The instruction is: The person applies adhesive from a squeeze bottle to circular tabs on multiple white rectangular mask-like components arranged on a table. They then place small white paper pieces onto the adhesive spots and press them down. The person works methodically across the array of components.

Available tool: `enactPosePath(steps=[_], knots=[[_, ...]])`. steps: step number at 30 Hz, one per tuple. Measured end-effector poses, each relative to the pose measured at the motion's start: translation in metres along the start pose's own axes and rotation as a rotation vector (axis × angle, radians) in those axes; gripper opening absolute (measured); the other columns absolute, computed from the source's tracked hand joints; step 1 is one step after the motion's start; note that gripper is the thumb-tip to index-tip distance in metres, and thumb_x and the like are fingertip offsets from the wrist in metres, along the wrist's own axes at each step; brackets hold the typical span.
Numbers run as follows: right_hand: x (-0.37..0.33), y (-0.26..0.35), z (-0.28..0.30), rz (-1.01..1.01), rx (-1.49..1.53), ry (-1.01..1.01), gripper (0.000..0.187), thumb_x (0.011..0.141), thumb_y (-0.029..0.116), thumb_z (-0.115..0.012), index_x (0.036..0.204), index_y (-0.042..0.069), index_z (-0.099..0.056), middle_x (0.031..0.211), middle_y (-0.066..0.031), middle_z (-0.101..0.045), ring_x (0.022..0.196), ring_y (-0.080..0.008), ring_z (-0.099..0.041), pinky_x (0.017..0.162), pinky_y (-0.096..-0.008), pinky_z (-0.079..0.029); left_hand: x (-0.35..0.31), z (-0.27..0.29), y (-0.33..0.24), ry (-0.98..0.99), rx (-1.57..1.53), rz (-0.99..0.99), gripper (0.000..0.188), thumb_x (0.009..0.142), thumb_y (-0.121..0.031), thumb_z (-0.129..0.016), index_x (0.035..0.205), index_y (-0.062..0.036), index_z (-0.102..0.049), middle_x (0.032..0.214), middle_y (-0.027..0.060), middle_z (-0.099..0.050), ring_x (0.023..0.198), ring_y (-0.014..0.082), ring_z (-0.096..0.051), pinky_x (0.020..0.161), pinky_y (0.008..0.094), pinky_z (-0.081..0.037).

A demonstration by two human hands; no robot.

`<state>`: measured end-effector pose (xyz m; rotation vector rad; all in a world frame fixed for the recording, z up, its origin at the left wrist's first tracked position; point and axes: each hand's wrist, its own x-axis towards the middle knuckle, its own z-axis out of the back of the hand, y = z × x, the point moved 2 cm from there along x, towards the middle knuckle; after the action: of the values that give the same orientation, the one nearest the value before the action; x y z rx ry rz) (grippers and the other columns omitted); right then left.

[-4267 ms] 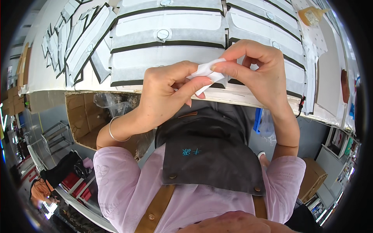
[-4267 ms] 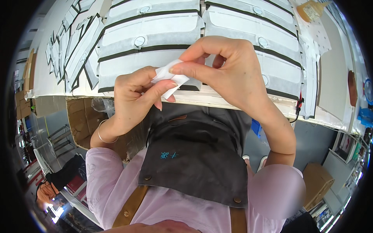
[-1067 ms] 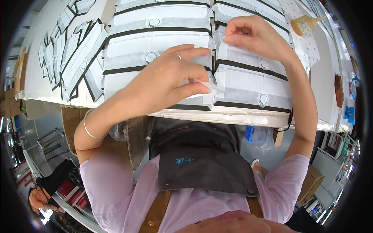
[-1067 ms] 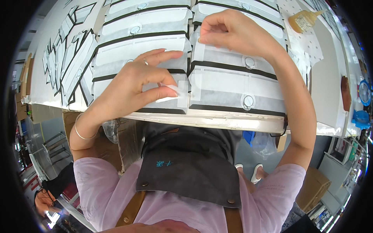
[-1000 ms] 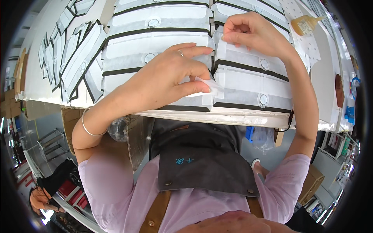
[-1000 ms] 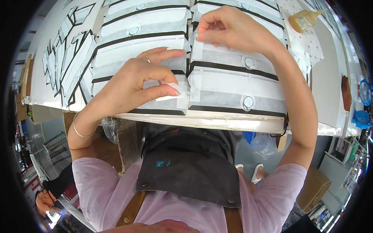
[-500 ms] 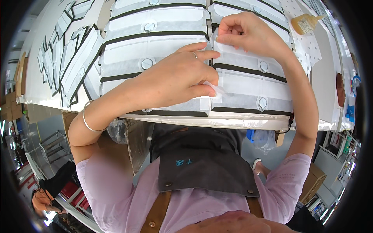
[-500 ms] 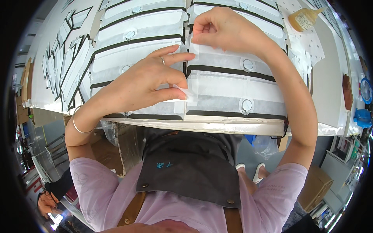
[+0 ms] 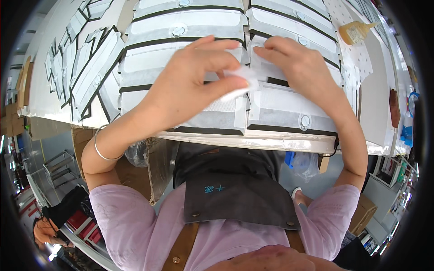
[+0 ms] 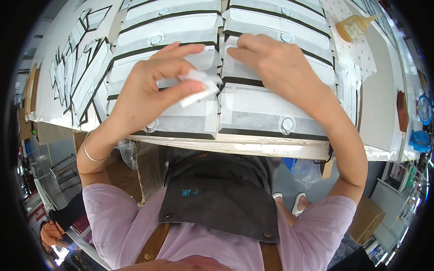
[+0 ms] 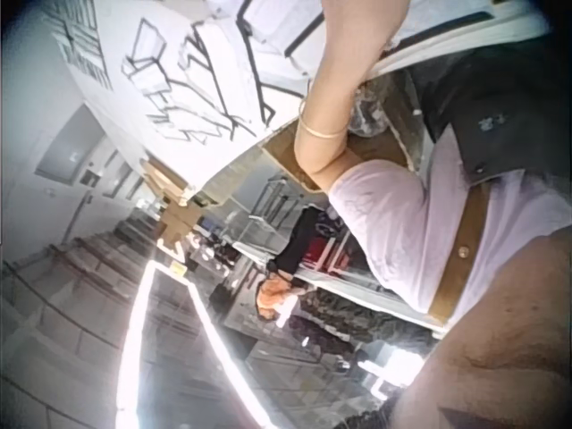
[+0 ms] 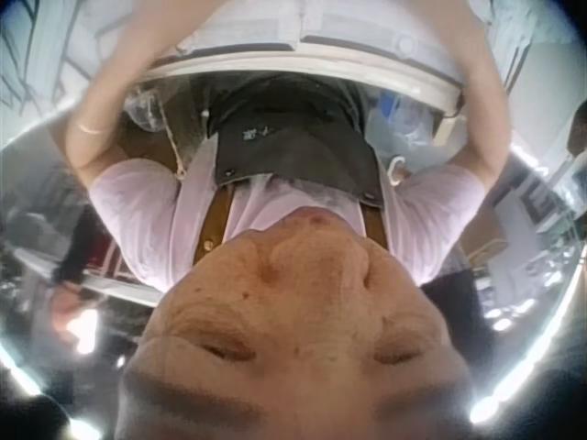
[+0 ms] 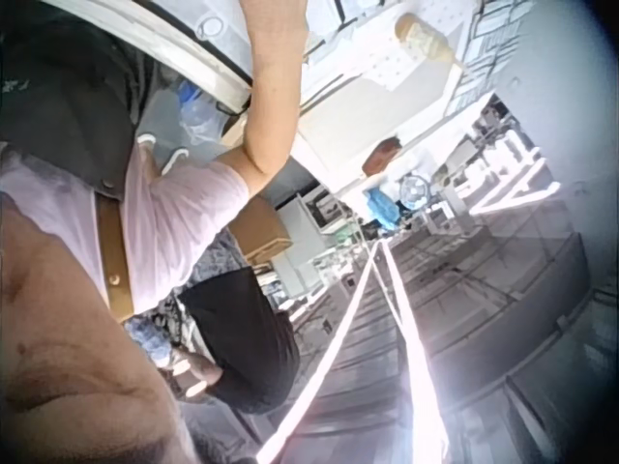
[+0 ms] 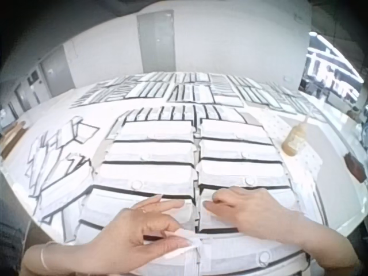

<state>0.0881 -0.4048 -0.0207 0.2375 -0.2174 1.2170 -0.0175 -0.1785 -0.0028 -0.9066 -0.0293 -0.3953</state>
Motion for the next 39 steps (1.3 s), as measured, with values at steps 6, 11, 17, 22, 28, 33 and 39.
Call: enactPosePath(steps=[6,11,17,22,28,33,39], knots=[[0.005,0.000,0.007,-0.031,0.154,-0.055,0.030,0.089,0.004,-0.066,0.119,0.008,-0.071,0.106,-0.0014,-0.068,0.096,-0.0189,-0.067,0.068,-0.0321,-0.056,-0.002,0.000,0.018,-0.101,-0.188,0.157,0.019,0.097,-0.020,-0.072,0.089,-0.0029,-0.072,0.080,0.0070,-0.077,0.135,0.0238,-0.057,0.125,0.0461,-0.022],[0.026,0.017,0.018,-0.393,0.968,-0.046,0.014,0.093,0.016,-0.075,0.102,0.007,-0.075,0.091,0.0033,-0.068,0.082,-0.0066,-0.059,0.064,-0.0232,-0.046,-0.002,-0.002,0.018,-0.109,-0.212,0.165,0.017,0.097,-0.020,-0.071,0.095,-0.0039,-0.075,0.084,0.0064,-0.078,0.133,0.0213,-0.058,0.125,0.0452,-0.021],[0.047,0.013,0.023,-0.419,0.943,-0.021,0.015,0.092,0.019,-0.077,0.090,0.006,-0.072,0.084,0.0061,-0.064,0.080,-0.0029,-0.054,0.064,-0.0220,-0.043,-0.009,0.011,0.018,-0.068,-0.160,0.204,0.015,0.097,-0.019,-0.071,0.098,-0.0045,-0.077,0.087,0.0059,-0.079,0.127,0.0212,-0.062,0.125,0.0444,-0.024],[0.071,0.001,0.046,-0.186,0.724,0.479,0.015,0.089,0.016,-0.077,0.086,0.006,-0.067,0.086,0.0022,-0.060,0.080,-0.0088,-0.054,0.067,-0.0255,-0.041,-0.028,0.022,0.018,0.019,0.091,0.021,0.011,0.089,-0.015,-0.078,0.091,-0.0041,-0.076,0.094,0.0087,-0.077,0.124,0.0257,-0.064,0.122,0.0484,-0.031],[0.083,-0.002,0.017,0.046,0.569,0.395,0.018,0.086,0.017,-0.078,0.084,0.004,-0.065,0.082,-0.0031,-0.055,0.080,-0.0177,-0.054,0.072,-0.0316,-0.045,-0.028,0.009,0.009,0.188,0.008,-0.088,0.013,0.086,-0.014,-0.079,0.082,-0.0042,-0.072,0.091,0.0076,-0.074,0.129,0.0275,-0.060,0.119,0.0514,-0.034],[0.100,0.001,0.029,-0.095,0.521,0.599,0.014,0.085,0.012,-0.076,0.095,0.003,-0.070,0.093,-0.0092,-0.067,0.092,-0.0245,-0.064,0.082,-0.0343,-0.050,-0.026,0.004,0.007,0.233,0.014,-0.122,0.015,0.086,-0.016,-0.079,0.082,-0.0049,-0.071,0.085,0.0048,-0.072,0.138,0.0281,-0.054,0.119,0.0521,-0.034],[0.102,-0.004,0.027,-0.103,0.584,0.632,0.016,0.087,0.013,-0.075,0.091,-0.001,-0.070,0.088,-0.0115,-0.068,0.085,-0.0239,-0.065,0.076,-0.0344,-0.051,-0.023,0.003,0.008,0.294,0.032,-0.151,0.015,0.087,-0.017,-0.078,0.083,-0.0050,-0.070,0.082,0.0037,-0.071,0.139,0.0302,-0.052,0.119,0.0526,-0.034]])
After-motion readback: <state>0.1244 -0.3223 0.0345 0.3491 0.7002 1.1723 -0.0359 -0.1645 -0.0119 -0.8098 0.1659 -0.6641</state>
